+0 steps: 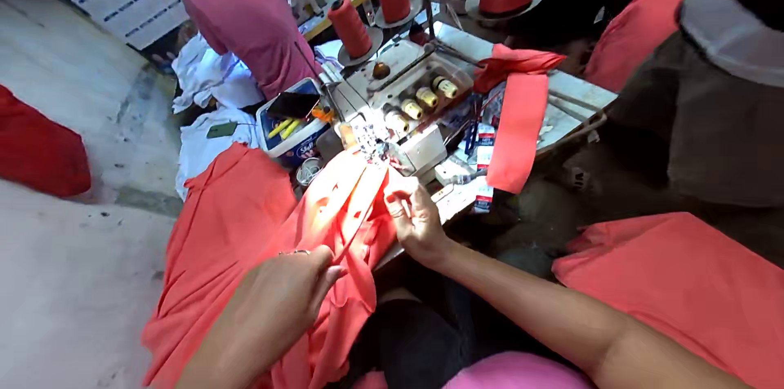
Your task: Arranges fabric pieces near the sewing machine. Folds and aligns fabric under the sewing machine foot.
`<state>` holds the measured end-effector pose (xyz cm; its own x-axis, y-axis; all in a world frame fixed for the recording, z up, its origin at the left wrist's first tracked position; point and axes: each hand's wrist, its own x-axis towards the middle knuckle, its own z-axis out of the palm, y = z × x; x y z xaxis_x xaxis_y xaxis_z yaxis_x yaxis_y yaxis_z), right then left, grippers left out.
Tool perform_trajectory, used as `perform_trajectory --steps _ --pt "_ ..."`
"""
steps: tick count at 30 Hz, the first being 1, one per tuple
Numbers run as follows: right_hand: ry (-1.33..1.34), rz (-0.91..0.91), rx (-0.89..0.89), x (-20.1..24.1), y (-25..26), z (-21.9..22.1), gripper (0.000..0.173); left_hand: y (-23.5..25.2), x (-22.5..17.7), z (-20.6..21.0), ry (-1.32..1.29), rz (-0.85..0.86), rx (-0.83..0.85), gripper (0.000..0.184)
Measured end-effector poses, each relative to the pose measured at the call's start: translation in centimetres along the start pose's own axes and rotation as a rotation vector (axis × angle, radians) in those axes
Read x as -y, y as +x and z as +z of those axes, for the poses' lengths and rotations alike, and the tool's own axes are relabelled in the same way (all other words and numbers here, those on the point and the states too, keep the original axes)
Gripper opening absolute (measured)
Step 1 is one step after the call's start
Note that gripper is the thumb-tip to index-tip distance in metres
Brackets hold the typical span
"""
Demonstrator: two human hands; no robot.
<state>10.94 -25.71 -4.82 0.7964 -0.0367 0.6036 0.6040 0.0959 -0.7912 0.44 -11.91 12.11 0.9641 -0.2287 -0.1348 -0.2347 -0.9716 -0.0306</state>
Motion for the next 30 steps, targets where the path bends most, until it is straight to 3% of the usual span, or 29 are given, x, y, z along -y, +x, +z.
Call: perform_trajectory --steps 2,5,6,8,10,12,15,18,20,22,23,24,26,27,28,30 --pt "-0.086 0.155 0.117 0.1 -0.1 -0.5 0.022 0.1 -0.2 -0.5 -0.007 0.002 0.027 0.026" --pt "-0.219 0.513 0.727 0.4 1.3 -0.7 0.034 0.7 -0.6 -0.6 -0.032 0.126 0.004 0.027" --pt "-0.245 0.558 0.912 0.3 1.9 -0.7 0.036 0.8 -0.5 -0.6 -0.04 0.175 -0.025 0.027" --pt "-0.213 0.488 1.094 1.3 2.6 -1.3 0.035 1.0 -0.1 -0.8 -0.091 0.257 -0.091 0.033" --pt "-0.075 0.27 1.032 2.8 2.2 -3.1 0.028 1.3 0.4 -1.0 -0.25 0.308 -0.141 0.036" --pt "0.124 0.083 0.923 4.2 1.8 -4.9 0.021 2.5 0.6 -0.5 -0.577 0.35 -0.146 0.033" --pt "0.331 -0.123 0.887 7.3 2.6 -7.2 0.021 5.8 -0.4 0.8 -0.913 0.431 -0.131 0.036" --pt "0.409 -0.249 0.797 9.3 4.0 -8.3 0.022 7.2 -1.3 -0.6 -0.672 0.495 -0.006 0.051" --pt "0.345 -0.308 0.557 8.4 3.9 -7.8 0.021 6.2 -1.0 -4.5 -0.346 0.529 0.154 0.054" --pt "0.172 -0.273 0.303 5.8 2.4 -6.1 0.019 4.8 -0.5 -8.4 -0.126 0.434 0.327 0.047" --pt "0.105 -0.176 0.267 4.2 0.7 -4.8 0.029 4.2 -0.1 -9.4 -0.049 0.381 0.351 0.045" --pt "0.088 -0.028 0.312 3.0 -1.2 -3.4 0.044 3.7 0.3 -9.9 -0.01 0.325 0.348 0.042" --pt "0.088 0.257 0.578 2.3 -3.8 0.2 0.071 3.3 0.3 -9.7 0.074 0.312 0.245 0.04" --pt "0.071 0.283 0.661 2.6 -3.7 2.5 0.075 3.3 0.1 -9.3 0.138 0.316 0.179 0.038" --pt "0.022 0.272 0.706 3.5 -2.5 4.7 0.069 3.4 -0.3 -9.1 0.2 0.269 0.151 0.032" --pt "-0.182 0.272 0.872 4.8 2.2 8.7 0.046 3.5 -0.7 -9.8 0.272 -0.001 0.227 0.017"
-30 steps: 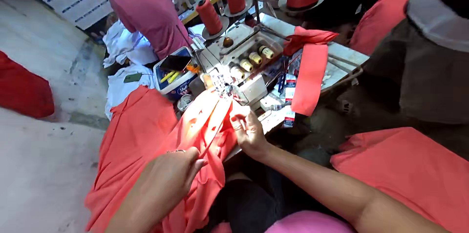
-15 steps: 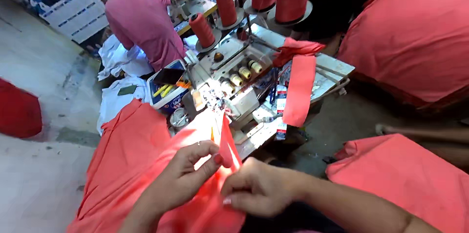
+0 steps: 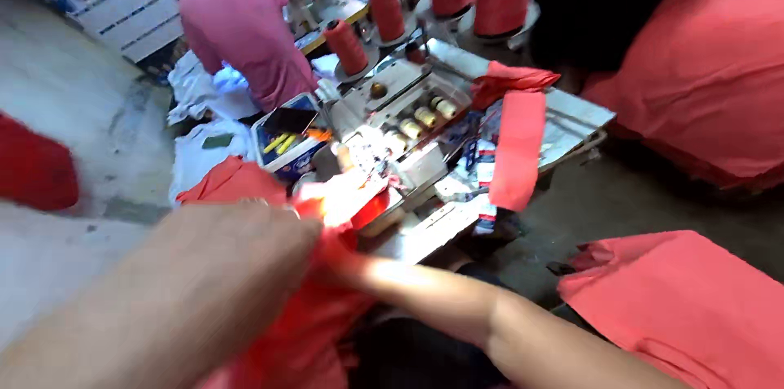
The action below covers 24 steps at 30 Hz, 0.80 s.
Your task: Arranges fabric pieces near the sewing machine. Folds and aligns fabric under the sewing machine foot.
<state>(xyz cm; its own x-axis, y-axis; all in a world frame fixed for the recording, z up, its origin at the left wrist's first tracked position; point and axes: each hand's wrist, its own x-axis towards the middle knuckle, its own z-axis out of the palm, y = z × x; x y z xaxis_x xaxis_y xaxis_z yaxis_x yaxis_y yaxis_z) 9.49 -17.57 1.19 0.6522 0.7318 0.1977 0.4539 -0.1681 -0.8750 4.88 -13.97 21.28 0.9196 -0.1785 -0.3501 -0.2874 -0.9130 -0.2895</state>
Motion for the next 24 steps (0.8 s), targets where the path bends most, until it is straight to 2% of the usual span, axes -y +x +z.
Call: perform_trajectory --steps 1,2,3,5,6,8,9,10,12,13,14,17,19,21,24 --pt "-0.046 0.04 0.061 0.8 2.2 -0.7 0.038 0.0 1.1 0.1 0.006 -0.085 -0.01 0.026" --pt "-0.054 0.041 0.105 0.8 3.5 -1.0 0.035 -0.2 3.2 1.2 0.01 -0.063 -0.133 0.041" --pt "-0.071 0.014 0.18 0.1 3.9 -1.0 0.035 -0.3 5.6 3.0 0.017 -0.018 -0.287 0.054" --pt "-0.108 -0.026 0.352 -0.9 2.3 -2.3 0.036 -0.6 7.9 5.2 -0.018 -0.038 -0.41 0.066" --pt "-0.106 -0.104 0.267 -1.9 0.8 -2.9 0.034 -0.7 8.1 5.7 -0.059 -0.059 -0.415 0.068" --pt "-0.099 -0.332 -0.247 -5.1 -1.7 -3.1 0.022 -0.8 7.8 6.4 -0.147 -0.1 -0.395 0.066" --pt "-0.099 -0.385 -0.461 -6.5 -1.9 -3.5 0.016 -1.0 7.2 5.9 -0.227 -0.156 -0.322 0.063" --pt "-0.107 -0.368 -0.57 -7.4 -2.1 -4.5 0.017 -1.0 6.1 4.7 -0.354 -0.242 -0.223 0.061" --pt "-0.189 -0.281 -0.648 -8.1 -1.9 -6.3 0.024 -1.0 6.2 5.3 -0.379 -0.179 -0.276 0.062" --pt "-0.219 -0.265 -0.658 -8.1 -1.6 -6.6 0.027 -0.8 7.0 6.8 -0.283 -0.079 -0.403 0.059" --pt "-0.234 -0.275 -0.645 -7.8 -1.2 -6.7 0.029 -0.6 7.0 7.3 -0.262 -0.033 -0.463 0.056" --pt "-0.206 -0.441 -0.53 -5.2 0.1 -6.0 0.022 -0.8 4.8 5.7 -0.345 -0.057 -0.369 0.04" --pt "-0.101 -0.608 -0.42 -2.9 0.7 -5.9 0.011 -1.1 7.0 8.1 -0.149 0.103 -0.479 0.029" --pt "-0.022 -0.72 -0.331 -1.4 0.9 -6.1 0.009 -1.1 8.0 9.2 -0.048 0.164 -0.536 0.036" --pt "-0.122 -0.701 -0.34 -3.3 0.4 -6.7 0.011 -1.1 7.6 9.3 -0.008 0.14 -0.554 0.044"
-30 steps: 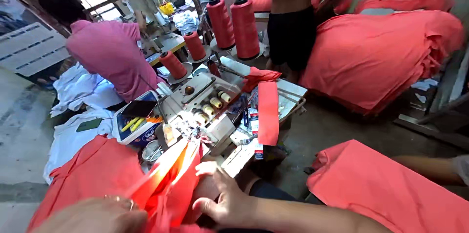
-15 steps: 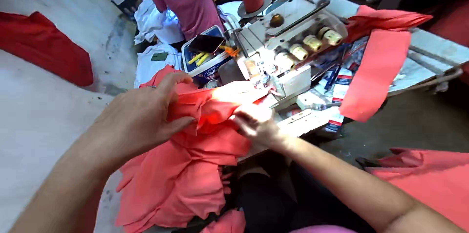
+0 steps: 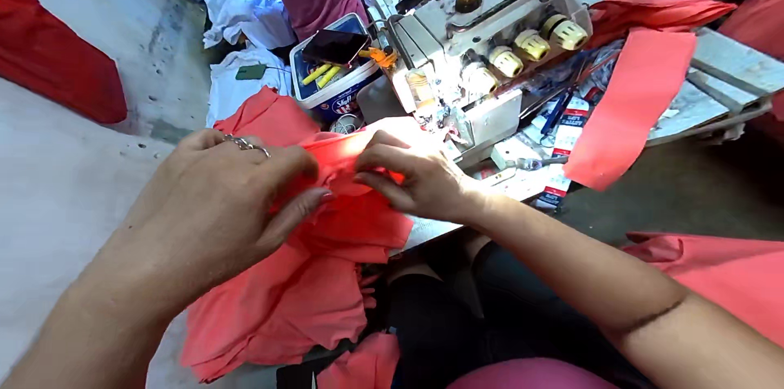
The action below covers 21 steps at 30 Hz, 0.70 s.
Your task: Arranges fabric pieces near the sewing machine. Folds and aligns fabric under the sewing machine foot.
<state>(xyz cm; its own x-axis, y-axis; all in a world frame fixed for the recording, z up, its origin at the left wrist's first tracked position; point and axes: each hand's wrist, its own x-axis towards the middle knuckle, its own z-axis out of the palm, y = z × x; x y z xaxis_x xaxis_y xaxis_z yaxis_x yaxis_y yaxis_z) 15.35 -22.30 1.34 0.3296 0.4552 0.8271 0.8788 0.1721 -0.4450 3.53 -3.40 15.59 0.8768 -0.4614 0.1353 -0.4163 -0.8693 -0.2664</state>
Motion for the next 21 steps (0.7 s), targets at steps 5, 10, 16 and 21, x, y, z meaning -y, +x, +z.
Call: perform_trajectory --steps 5,10,16,21 --pt "-0.137 0.116 -0.032 -3.0 -4.4 -1.7 0.017 0.1 0.2 1.0 0.065 0.011 -0.061 0.039" --pt "-0.138 0.08 -0.072 -2.9 -4.5 -1.8 0.016 0.1 -0.2 0.6 0.065 -0.013 -0.048 0.034" --pt "-0.118 0.166 -0.151 -3.0 -3.8 -0.9 0.018 -0.6 -0.6 0.7 -0.001 0.007 -0.107 0.033" --pt "-0.04 0.158 -0.194 -3.3 -3.2 -0.8 0.013 -0.6 -1.4 -0.1 0.009 -0.045 -0.114 0.033"
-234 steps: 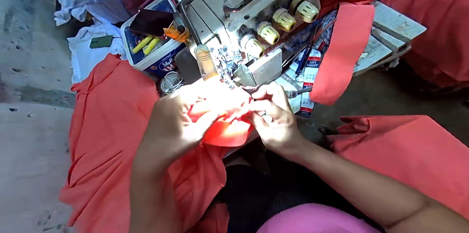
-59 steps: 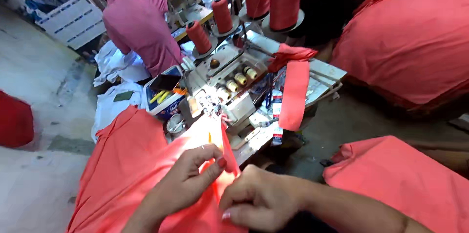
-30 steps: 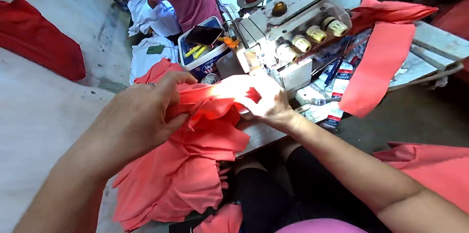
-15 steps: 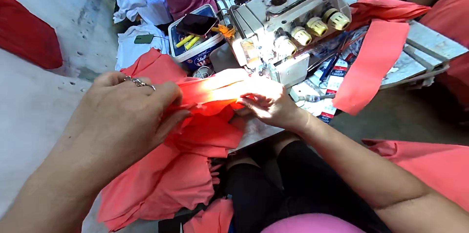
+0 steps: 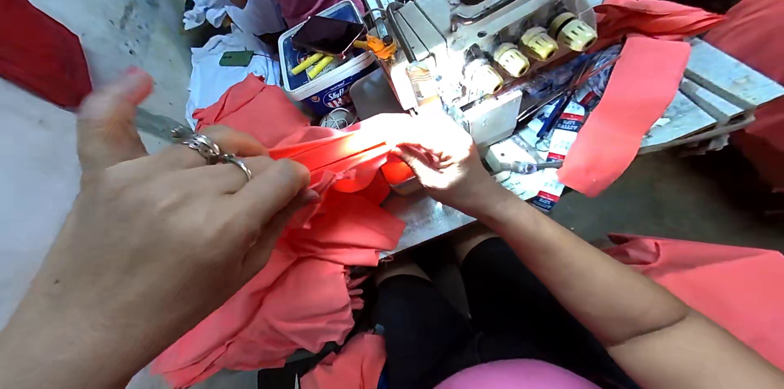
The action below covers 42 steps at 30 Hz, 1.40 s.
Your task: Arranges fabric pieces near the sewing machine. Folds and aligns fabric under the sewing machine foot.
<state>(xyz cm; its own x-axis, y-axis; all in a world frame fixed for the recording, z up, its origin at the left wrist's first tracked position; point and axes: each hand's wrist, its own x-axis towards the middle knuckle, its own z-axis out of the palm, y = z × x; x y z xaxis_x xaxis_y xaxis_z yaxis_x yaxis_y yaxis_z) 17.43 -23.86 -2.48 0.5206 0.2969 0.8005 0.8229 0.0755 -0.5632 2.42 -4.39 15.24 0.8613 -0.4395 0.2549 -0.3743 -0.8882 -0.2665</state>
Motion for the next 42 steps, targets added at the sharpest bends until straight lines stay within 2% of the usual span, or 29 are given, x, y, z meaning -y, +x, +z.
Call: perform_trajectory --steps 2,4,7,9,15,23,27,29,35,39,42 --pt "0.092 0.113 0.015 0.6 0.2 -0.8 0.011 0.7 -0.4 -0.6 0.018 -0.008 -0.012 0.031" --pt "0.189 0.315 0.106 1.7 0.0 -2.4 0.01 1.4 -0.5 -0.5 0.016 0.009 -0.033 0.032" --pt "0.381 0.556 0.184 2.1 -2.4 -4.6 0.009 2.3 0.0 1.2 0.015 0.033 -0.05 0.051" --pt "0.443 0.632 0.175 2.2 -4.4 -5.4 0.009 2.9 0.4 2.8 -0.003 0.06 -0.054 0.054" --pt "0.455 0.568 0.115 2.1 -6.6 -5.7 0.009 4.1 0.1 4.4 -0.014 0.071 -0.026 0.053" --pt "0.415 0.606 0.138 0.0 -5.5 -4.8 0.005 6.2 -0.9 5.6 -0.005 0.062 -0.02 0.04" --pt "0.471 0.6 0.127 -0.8 -4.9 -4.3 0.008 7.1 -1.2 6.7 -0.037 0.072 -0.028 0.019" --pt "0.465 0.587 0.138 -1.0 -4.6 -4.2 0.009 7.5 -1.4 7.4 -0.064 0.064 -0.012 0.017" --pt "0.43 0.63 0.157 -1.8 -3.7 -3.9 0.003 8.9 -1.7 10.1 -0.093 -0.017 0.025 0.036" --pt "0.464 0.653 0.164 -2.0 -3.5 -3.9 0.009 9.8 -1.7 10.3 -0.207 -0.145 0.08 0.049" --pt "0.461 0.664 0.193 -1.4 -3.6 -4.3 0.011 10.0 -1.4 9.9 -0.229 -0.121 0.114 0.05"
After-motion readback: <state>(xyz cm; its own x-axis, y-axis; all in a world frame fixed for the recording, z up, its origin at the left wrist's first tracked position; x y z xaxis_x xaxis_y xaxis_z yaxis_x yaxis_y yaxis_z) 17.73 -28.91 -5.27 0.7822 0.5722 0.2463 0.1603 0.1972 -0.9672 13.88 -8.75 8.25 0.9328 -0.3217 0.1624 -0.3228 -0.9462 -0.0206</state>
